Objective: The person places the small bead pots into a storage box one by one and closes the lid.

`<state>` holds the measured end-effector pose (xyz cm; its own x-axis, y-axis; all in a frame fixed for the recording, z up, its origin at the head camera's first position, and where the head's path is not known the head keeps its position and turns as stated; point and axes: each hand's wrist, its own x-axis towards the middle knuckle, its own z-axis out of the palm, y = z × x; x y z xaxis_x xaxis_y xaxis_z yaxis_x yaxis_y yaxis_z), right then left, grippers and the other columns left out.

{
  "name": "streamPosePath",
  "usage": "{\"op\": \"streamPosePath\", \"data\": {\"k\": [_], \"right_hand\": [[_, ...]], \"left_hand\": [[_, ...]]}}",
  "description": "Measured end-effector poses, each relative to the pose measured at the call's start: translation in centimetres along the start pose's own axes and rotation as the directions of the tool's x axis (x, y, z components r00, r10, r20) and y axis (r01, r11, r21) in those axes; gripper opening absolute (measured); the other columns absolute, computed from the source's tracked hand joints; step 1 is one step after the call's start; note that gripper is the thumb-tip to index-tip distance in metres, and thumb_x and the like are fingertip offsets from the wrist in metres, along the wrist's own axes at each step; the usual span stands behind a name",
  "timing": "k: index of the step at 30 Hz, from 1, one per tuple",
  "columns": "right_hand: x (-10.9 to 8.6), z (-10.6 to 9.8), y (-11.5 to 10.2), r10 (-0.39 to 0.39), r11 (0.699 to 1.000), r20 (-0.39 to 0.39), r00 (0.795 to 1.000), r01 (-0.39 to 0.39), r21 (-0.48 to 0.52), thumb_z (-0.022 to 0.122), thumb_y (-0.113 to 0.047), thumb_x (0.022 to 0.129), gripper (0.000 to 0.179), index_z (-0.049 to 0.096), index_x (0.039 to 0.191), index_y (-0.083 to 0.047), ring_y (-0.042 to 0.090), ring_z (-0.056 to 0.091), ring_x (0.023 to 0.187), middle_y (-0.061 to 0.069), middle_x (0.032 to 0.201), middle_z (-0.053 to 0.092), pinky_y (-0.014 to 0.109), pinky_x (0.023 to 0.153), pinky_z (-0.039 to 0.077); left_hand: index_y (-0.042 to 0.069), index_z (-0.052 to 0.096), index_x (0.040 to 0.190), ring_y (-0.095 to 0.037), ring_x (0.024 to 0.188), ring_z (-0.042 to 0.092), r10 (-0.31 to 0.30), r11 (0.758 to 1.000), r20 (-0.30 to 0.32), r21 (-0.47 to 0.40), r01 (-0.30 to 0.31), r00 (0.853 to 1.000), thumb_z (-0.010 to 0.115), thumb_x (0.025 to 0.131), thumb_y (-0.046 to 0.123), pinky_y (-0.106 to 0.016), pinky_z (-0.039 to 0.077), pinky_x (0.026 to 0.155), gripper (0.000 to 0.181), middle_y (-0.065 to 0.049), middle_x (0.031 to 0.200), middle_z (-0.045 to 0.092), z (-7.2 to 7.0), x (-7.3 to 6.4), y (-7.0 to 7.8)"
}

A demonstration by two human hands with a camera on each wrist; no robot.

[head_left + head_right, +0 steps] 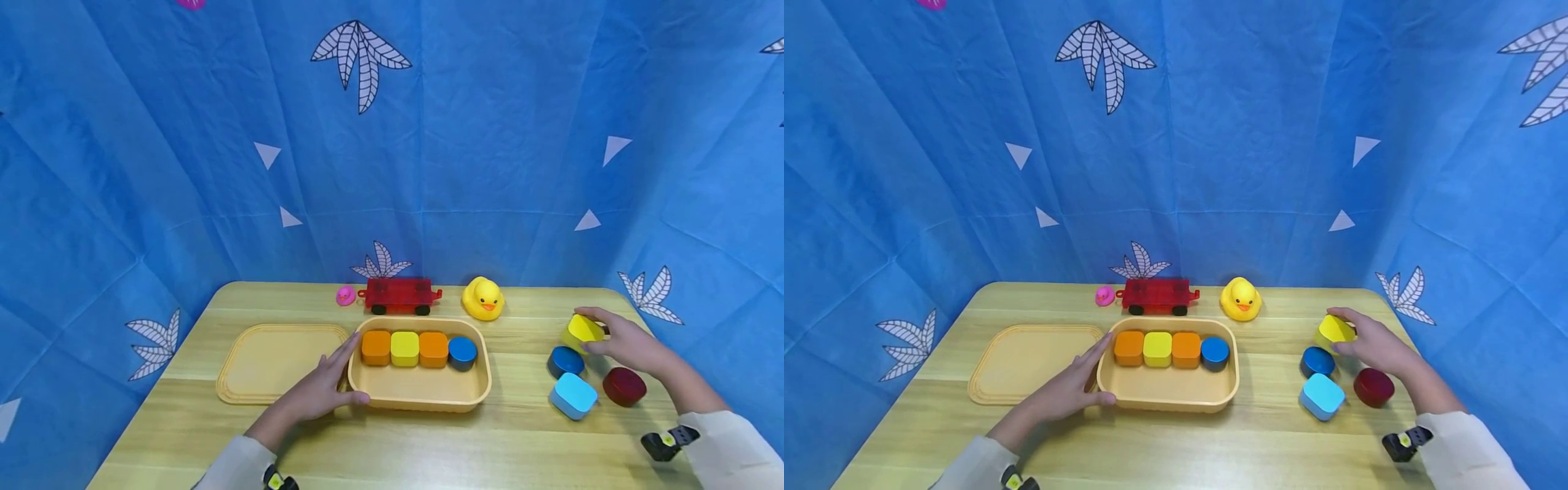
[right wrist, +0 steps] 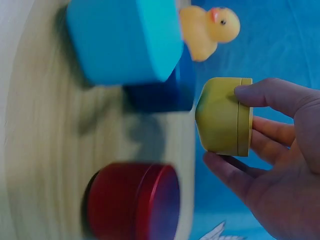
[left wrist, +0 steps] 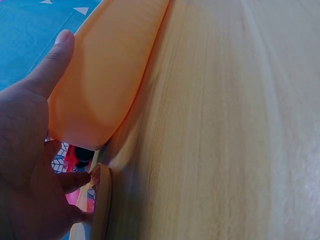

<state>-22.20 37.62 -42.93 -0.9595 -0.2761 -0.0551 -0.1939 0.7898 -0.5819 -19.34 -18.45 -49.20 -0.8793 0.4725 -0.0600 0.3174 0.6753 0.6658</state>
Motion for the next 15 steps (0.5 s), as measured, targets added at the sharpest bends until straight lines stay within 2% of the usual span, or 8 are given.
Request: {"op": "streamPosePath", "data": {"k": [3,10,15], "right_hand": [[0.0,0.0,-1.6,-0.027,0.999,0.004,1.000,0.027,0.021,0.073,-0.012,0.095,0.070,0.038,0.150,0.013,0.059,0.045,0.126,0.040,0.149,0.040,0.071,0.100,0.045],[0.4,0.8,-5.2,-0.083,0.995,0.018,0.996,0.081,0.062,0.072,-0.010,0.095,0.068,0.039,0.152,0.007,0.046,0.053,0.121,0.032,0.146,0.046,0.056,0.095,0.056],[0.5,2.0,-7.4,-0.127,0.987,0.025,0.992,0.124,0.098,0.074,-0.013,0.095,0.070,0.041,0.155,0.001,0.048,0.052,0.127,0.030,0.149,0.046,0.055,0.096,0.056]], "left_hand": [[0.030,-0.002,0.167,-0.031,0.158,0.015,0.007,1.000,-0.001,0.003,-0.007,1.000,0.075,0.089,0.054,-0.067,-0.004,0.122,0.113,0.005,0.174,0.000,0.0,0.0,0.0],[0.031,-0.003,0.167,-0.032,0.158,0.017,0.000,1.000,0.000,0.006,0.000,1.000,0.075,0.089,0.055,-0.068,-0.003,0.122,0.113,0.005,0.174,0.000,0.0,-0.1,-0.2],[0.030,-0.002,0.167,-0.032,0.158,0.016,0.010,1.000,0.002,0.002,-0.010,1.000,0.075,0.089,0.055,-0.068,-0.003,0.122,0.113,0.001,0.174,0.001,0.0,-0.1,0.0]]}}
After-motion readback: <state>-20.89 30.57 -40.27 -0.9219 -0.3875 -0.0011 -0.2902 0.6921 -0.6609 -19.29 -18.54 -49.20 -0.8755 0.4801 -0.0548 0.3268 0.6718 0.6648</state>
